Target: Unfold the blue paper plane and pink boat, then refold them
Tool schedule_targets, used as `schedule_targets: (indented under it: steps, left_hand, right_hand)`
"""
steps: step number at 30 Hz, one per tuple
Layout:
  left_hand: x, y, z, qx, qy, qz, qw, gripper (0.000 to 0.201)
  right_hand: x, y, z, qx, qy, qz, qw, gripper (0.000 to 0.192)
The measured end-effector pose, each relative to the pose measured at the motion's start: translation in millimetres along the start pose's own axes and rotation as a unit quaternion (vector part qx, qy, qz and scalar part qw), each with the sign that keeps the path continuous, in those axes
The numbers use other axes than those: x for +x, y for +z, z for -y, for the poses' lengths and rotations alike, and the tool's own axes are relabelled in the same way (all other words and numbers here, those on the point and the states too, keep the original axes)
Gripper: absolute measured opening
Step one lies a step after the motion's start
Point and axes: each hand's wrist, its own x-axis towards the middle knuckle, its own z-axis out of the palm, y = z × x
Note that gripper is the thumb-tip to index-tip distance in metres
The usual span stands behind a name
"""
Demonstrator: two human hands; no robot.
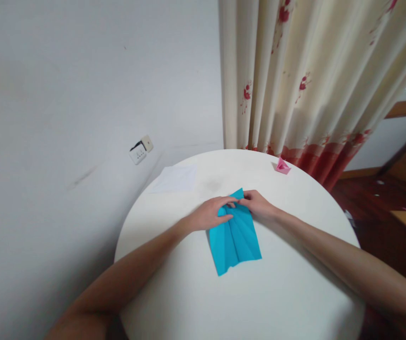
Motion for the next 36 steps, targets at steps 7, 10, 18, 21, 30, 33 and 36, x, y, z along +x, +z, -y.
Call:
schedule_targets:
  steps: [7,10,18,21,30,33,36]
  left_hand:
    - [0,-0.7,12,0.145,0.051,0.064,0.986,0.033]
    - [0,-0.2,15,0.178,0.054,0.078,0.98,0.024]
    - [4,16.2,13,0.253,-0.062,-0.019,0.965,0.026]
    - [4,29.9,9,0.273,-0.136,-0.08,0.949,0.033]
    - [-1,46.3,21,0.252,-0.129,0.028,0.959,0.059]
    - [0,45.9,21,0.252,-0.123,0.036,0.959,0.059]
    - [0,47.1,22,0.257,-0.119,0.038,0.958,0.056]
  right_hand:
    - [6,-27,-6,-0.158,0.082,-0.105,0.978,0.021]
    - [10,-37,-8,-0.248,0.084,-0.121,0.957,0.023]
    - [11,-43,-11,-0.355,0.083,-0.143,0.92,0.015]
    - [9,-37,-10,-0.392,0.088,-0.131,0.907,0.016]
    - [-6,-14,5,-0.495,0.006,-0.212,0.843,0.05]
    - [-11,7,4,-0.517,-0.115,-0.148,0.835,0.053]
    - [-11,26,-5,-0.512,-0.174,-0.04,0.84,0.059]
